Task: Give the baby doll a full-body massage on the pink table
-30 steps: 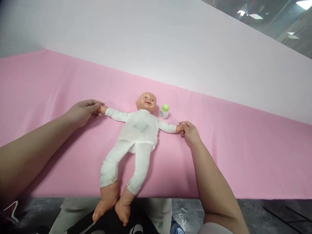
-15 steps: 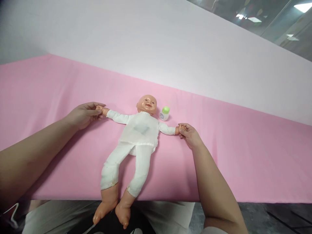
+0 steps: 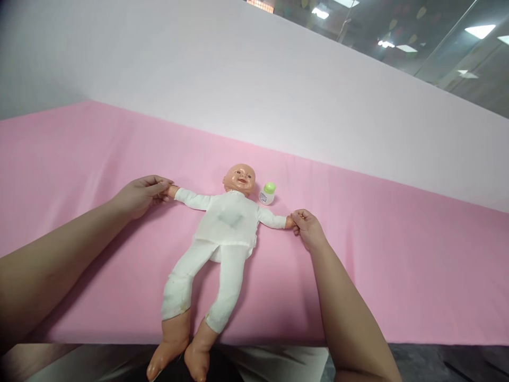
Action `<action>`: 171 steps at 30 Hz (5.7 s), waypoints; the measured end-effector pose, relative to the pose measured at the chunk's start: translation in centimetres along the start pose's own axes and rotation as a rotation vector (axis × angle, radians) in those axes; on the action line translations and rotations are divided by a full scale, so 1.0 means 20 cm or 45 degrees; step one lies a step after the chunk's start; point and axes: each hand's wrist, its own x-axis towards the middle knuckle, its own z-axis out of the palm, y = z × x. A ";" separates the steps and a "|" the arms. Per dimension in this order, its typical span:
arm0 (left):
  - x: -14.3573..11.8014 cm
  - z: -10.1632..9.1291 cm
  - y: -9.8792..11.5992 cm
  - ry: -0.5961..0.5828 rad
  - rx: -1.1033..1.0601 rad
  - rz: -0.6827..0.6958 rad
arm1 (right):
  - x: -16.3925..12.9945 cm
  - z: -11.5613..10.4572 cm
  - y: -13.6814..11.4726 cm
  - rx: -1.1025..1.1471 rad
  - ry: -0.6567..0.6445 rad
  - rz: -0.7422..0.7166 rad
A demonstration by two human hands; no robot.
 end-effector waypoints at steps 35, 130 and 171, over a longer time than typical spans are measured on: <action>0.01 -0.01 0.00 0.009 0.004 -0.008 | 0.01 -0.02 -0.01 0.041 0.000 0.035; -0.03 0.00 0.02 -0.083 0.041 -0.040 | 0.00 0.01 -0.02 0.020 0.058 0.002; -0.39 0.41 0.01 -0.524 1.165 1.288 | -0.31 0.48 -0.07 -1.107 -0.262 -1.211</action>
